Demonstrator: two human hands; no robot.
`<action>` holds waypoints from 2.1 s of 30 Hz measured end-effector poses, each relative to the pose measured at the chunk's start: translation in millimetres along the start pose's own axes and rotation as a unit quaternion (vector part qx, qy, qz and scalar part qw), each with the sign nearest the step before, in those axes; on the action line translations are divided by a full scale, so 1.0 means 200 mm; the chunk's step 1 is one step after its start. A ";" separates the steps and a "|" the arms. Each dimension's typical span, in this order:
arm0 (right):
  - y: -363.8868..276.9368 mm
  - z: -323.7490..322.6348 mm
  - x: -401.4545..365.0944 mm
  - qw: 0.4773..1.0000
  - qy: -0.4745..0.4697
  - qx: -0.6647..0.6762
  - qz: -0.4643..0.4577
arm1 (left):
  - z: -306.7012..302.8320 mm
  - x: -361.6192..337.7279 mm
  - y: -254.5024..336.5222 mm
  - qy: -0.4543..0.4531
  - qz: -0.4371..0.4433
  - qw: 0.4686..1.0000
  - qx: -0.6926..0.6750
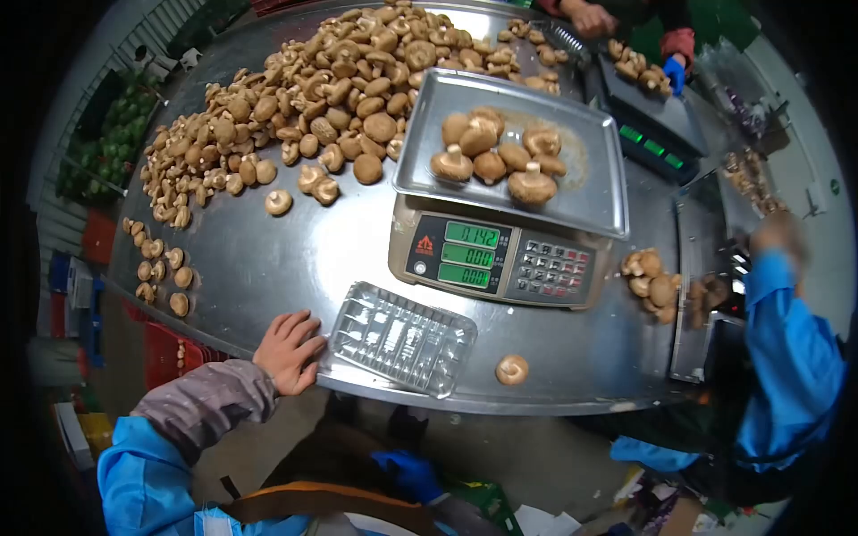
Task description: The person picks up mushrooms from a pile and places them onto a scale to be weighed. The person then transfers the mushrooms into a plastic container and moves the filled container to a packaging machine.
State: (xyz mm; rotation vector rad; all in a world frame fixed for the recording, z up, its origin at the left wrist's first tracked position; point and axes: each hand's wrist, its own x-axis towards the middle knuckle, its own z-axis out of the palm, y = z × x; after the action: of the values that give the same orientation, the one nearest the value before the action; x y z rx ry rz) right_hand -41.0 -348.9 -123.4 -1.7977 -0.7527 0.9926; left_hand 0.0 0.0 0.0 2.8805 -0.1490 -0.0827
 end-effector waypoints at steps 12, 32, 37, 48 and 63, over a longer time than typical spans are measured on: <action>-1.02 -0.65 0.63 0.943 0.103 -0.318 -0.001 | -0.03 -0.13 -0.05 0.049 -0.013 0.997 -0.062; -0.57 -1.04 0.28 0.872 0.230 -0.414 0.126 | -0.21 -0.05 -0.61 0.081 -0.223 0.872 -0.428; -0.57 -1.36 0.42 0.921 0.388 -0.024 -0.023 | -0.14 0.15 -0.43 0.160 -0.232 0.840 -0.464; -1.30 -1.90 1.28 0.847 0.323 -0.389 -0.162 | -0.17 0.24 -0.21 0.150 -0.262 0.837 -0.456; -1.01 -2.14 1.15 0.917 0.377 -0.076 -0.108 | -0.41 0.49 -0.29 0.151 -0.230 0.881 -0.386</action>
State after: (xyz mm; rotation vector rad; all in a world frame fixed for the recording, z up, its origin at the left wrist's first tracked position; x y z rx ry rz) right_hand 428.8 -264.4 98.9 -1.9693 -0.5179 0.0523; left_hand 108.5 64.7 59.5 2.0324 0.5152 0.1826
